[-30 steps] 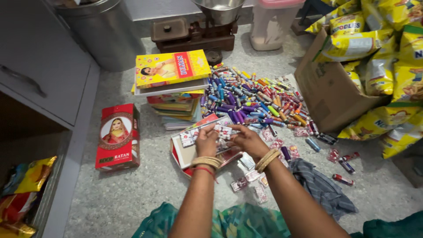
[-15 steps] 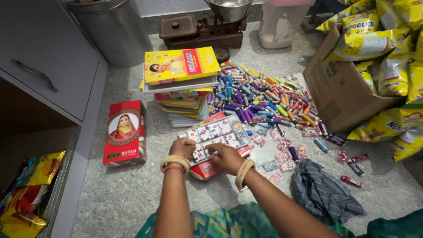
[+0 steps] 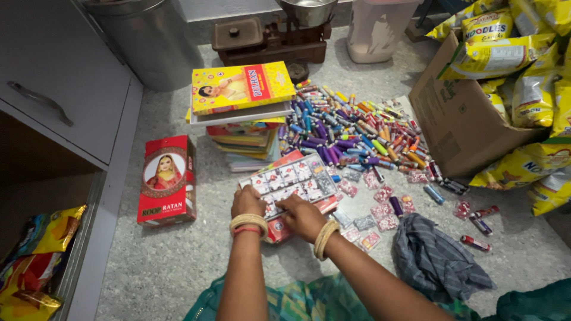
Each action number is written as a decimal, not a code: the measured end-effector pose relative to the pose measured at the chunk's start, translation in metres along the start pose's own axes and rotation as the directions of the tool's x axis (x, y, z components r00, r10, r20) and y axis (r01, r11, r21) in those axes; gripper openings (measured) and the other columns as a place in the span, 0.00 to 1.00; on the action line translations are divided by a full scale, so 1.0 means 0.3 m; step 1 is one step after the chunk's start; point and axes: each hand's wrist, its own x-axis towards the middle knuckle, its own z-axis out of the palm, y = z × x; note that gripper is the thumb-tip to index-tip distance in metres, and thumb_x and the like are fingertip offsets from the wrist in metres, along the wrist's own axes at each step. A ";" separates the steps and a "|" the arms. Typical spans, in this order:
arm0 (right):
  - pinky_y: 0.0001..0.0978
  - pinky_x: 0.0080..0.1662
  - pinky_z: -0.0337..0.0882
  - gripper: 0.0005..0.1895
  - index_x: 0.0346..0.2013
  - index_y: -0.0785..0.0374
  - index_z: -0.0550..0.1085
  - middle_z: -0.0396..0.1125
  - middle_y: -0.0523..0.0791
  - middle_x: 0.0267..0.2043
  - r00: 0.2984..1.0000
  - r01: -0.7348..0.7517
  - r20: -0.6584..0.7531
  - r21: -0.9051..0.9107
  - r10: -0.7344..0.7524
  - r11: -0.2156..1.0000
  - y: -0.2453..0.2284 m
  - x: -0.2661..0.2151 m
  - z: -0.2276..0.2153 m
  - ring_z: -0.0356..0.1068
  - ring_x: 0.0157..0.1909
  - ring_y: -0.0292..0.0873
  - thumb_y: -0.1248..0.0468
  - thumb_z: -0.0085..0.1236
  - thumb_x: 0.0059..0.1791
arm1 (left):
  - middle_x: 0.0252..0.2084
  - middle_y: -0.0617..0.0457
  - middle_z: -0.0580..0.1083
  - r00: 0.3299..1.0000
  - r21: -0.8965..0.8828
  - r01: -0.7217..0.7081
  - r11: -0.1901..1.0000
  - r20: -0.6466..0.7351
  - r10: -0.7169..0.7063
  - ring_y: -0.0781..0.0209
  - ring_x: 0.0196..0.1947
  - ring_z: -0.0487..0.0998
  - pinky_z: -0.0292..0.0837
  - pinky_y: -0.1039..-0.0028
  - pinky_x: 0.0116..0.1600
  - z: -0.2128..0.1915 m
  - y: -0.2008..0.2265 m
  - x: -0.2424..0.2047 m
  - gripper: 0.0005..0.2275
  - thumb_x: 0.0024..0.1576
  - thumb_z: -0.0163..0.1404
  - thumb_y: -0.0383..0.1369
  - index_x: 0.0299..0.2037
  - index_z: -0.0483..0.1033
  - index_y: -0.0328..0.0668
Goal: The person sits on the floor and organizes small cosmetic boxes and packets. They wipe the boxes with a cloth, open them, and arrange the contents inside. The person also stacks the boxes and handles a cloth repeatedly during the process.
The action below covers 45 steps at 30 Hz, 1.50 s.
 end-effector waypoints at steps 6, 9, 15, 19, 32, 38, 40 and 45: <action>0.44 0.51 0.72 0.18 0.49 0.61 0.75 0.68 0.52 0.48 1.000 -0.001 0.003 0.005 0.001 1.000 -0.021 -0.009 0.003 0.71 0.49 0.56 0.68 0.58 0.43 | 0.48 0.44 0.75 1.000 0.029 0.017 0.999 -0.002 -0.017 0.42 0.50 0.78 0.74 0.58 0.56 0.010 0.000 0.015 0.10 0.47 0.60 0.29 0.39 0.78 0.47; 0.45 0.50 0.72 0.17 0.49 0.60 0.75 0.68 0.51 0.48 1.000 -0.005 -0.007 -0.001 0.005 1.000 -0.029 -0.014 0.003 0.71 0.49 0.56 0.67 0.58 0.44 | 0.49 0.43 0.74 1.000 0.040 0.018 0.999 0.004 -0.018 0.41 0.51 0.78 0.74 0.57 0.56 0.006 0.005 0.009 0.12 0.47 0.61 0.30 0.41 0.77 0.47; 0.45 0.51 0.71 0.19 0.51 0.60 0.75 0.69 0.51 0.48 0.999 0.006 -0.035 0.017 -0.005 1.000 -0.025 -0.018 -0.009 0.71 0.50 0.56 0.68 0.58 0.45 | 0.50 0.44 0.74 0.993 -0.016 -0.085 0.996 -0.090 0.083 0.40 0.49 0.78 0.74 0.56 0.53 -0.037 0.067 -0.043 0.13 0.47 0.61 0.31 0.42 0.76 0.47; 0.44 0.54 0.72 0.21 0.53 0.60 0.75 0.71 0.51 0.48 0.986 0.100 -0.137 0.071 -0.090 0.992 0.009 -0.015 -0.045 0.72 0.50 0.55 0.69 0.56 0.45 | 0.44 0.45 0.75 0.921 -0.056 -0.332 0.942 -0.234 0.311 0.42 0.46 0.78 0.74 0.56 0.51 -0.035 0.149 -0.083 0.11 0.48 0.60 0.31 0.40 0.77 0.48; 0.37 0.51 0.76 0.14 0.46 0.62 0.79 0.78 0.48 0.46 0.930 -0.332 -0.126 0.120 0.346 0.936 0.410 -0.156 -0.323 0.79 0.48 0.45 0.63 0.60 0.47 | 0.49 0.43 0.74 0.773 -0.280 -0.596 0.753 0.055 0.632 0.40 0.47 0.77 0.73 0.55 0.49 0.240 0.404 -0.330 0.10 0.56 0.55 0.32 0.47 0.74 0.46; 0.37 0.51 0.75 0.19 0.51 0.58 0.78 0.77 0.49 0.46 0.837 -0.539 0.060 -0.082 0.544 0.838 0.578 -0.290 -0.342 0.78 0.48 0.46 0.60 0.63 0.45 | 0.65 0.44 0.63 0.696 0.075 -0.625 0.777 0.503 0.512 0.38 0.65 0.64 0.65 0.50 0.63 0.311 0.366 -0.468 0.36 0.46 0.66 0.46 0.64 0.63 0.50; 0.38 0.51 0.75 0.21 0.51 0.58 0.78 0.77 0.49 0.45 0.836 -0.533 0.067 -0.142 0.545 0.834 0.604 -0.317 -0.332 0.77 0.47 0.47 0.60 0.64 0.44 | 0.74 0.50 0.54 0.643 0.190 -0.636 0.748 0.667 0.377 0.37 0.73 0.53 0.59 0.42 0.66 0.324 0.341 -0.541 0.44 0.45 0.66 0.50 0.71 0.56 0.58; 0.38 0.50 0.76 0.21 0.50 0.58 0.77 0.76 0.48 0.44 0.805 -0.590 0.019 -0.087 0.593 0.803 0.606 -0.347 -0.310 0.77 0.46 0.47 0.59 0.65 0.42 | 0.79 0.52 0.38 0.588 0.203 -0.749 0.631 0.644 0.490 0.40 0.77 0.34 0.38 0.31 0.69 0.374 0.260 -0.634 0.39 0.51 0.60 0.51 0.72 0.54 0.60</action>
